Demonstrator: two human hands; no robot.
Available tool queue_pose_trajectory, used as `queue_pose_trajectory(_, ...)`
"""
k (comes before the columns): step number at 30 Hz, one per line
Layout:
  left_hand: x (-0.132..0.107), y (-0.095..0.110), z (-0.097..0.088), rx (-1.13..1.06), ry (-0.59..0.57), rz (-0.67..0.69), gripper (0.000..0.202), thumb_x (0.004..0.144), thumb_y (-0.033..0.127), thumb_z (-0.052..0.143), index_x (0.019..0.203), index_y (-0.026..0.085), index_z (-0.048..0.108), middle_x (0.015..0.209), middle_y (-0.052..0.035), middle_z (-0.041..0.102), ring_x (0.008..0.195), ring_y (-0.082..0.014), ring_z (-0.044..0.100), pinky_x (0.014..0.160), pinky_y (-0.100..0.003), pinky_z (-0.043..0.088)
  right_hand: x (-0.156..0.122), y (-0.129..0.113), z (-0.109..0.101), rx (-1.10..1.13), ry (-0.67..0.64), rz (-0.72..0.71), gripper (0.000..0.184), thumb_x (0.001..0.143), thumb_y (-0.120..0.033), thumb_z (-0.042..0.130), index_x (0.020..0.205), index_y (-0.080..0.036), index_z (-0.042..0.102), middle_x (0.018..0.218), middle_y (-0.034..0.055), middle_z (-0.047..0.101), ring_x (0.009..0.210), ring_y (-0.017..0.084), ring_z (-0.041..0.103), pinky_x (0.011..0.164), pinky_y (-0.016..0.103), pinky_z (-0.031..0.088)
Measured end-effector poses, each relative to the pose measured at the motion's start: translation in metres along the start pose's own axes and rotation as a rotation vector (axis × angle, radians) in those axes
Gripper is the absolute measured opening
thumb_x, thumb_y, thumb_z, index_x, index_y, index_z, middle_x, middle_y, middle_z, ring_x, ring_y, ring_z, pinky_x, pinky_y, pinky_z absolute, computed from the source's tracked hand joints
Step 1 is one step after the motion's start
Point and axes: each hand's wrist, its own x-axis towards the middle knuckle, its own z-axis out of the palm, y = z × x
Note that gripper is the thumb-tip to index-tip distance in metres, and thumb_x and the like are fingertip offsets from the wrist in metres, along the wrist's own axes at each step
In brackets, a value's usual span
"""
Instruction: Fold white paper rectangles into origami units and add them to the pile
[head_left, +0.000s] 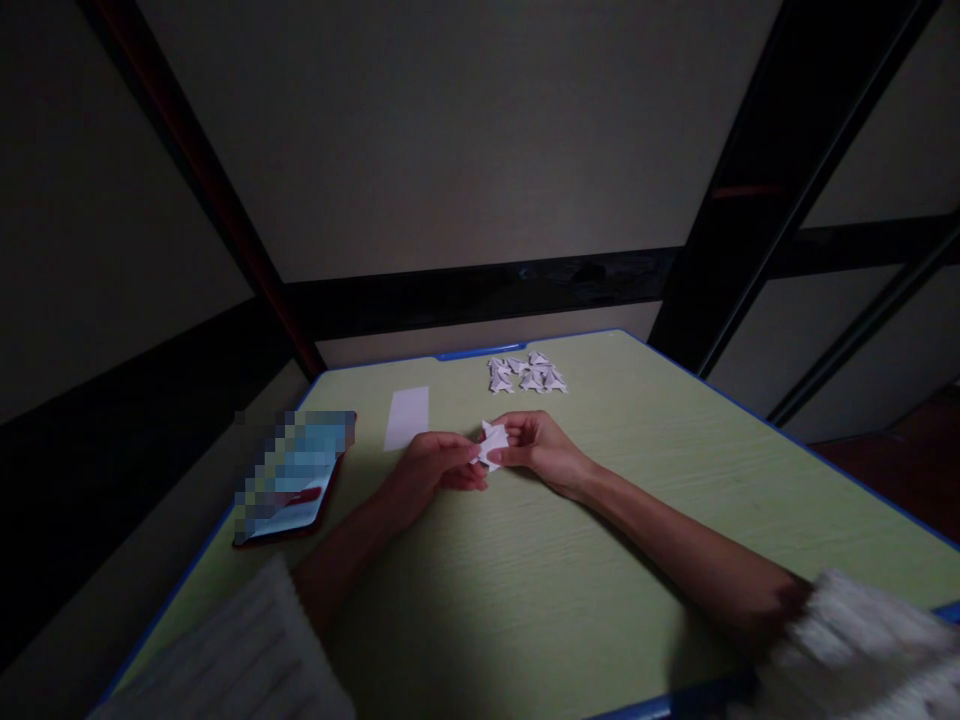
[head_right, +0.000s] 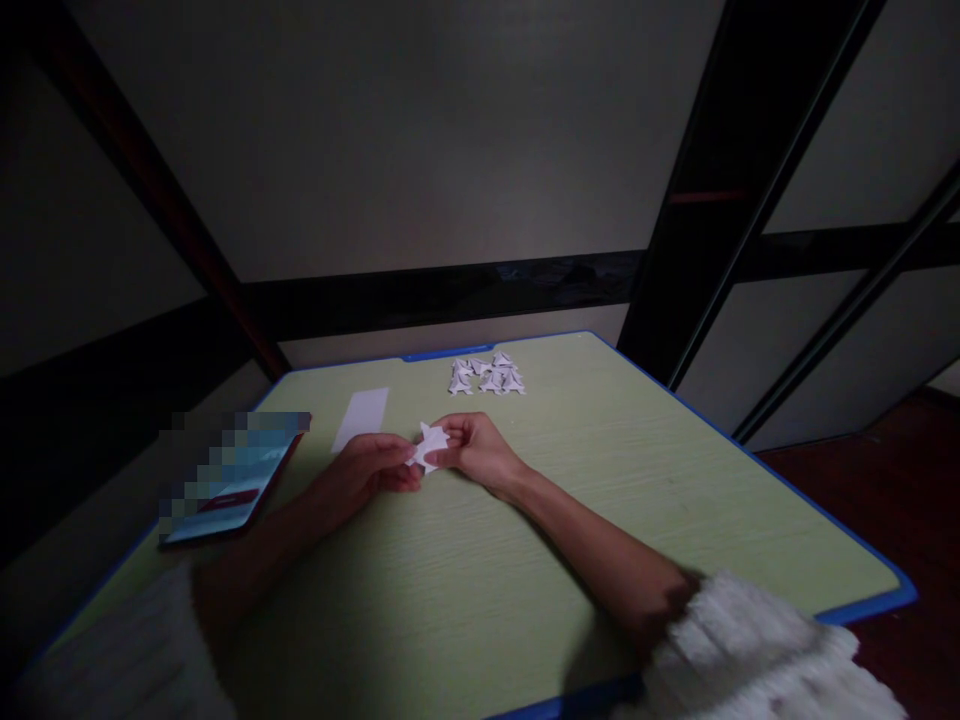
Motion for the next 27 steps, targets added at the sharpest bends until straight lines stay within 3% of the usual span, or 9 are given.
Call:
queue_pose_trajectory(5,0.0016,-0.0020,-0.0030,0.073,-0.071,-0.001,0.021,0.057,0.029,0.064,0.054,0.010,0.060,0.052,-0.0024,0.062,0.045,-0.0092,0.057,0.048,-0.019,0.045,0.0002,0.0003,0.0003,-0.009,0.013,0.013,0.025,0.037,-0.005,0.070,0.059,-0.010,0.059,0.051,-0.0032,0.059,0.046,0.005,0.050,0.050,0.018,0.037)
queue_pose_trajectory(27,-0.0027,-0.0013,0.0029,0.222,-0.069,0.058,0.025,0.062,0.031,0.058,0.047,0.012,0.057,0.040,-0.0011,0.058,0.037,-0.0100,0.055,0.039,-0.017,0.043,-0.0020,-0.0052,-0.0010,-0.138,-0.100,0.042,0.011,0.046,-0.006,0.064,0.054,-0.009,0.057,0.051,-0.0003,0.058,0.047,0.007,0.048,0.050,0.021,0.032)
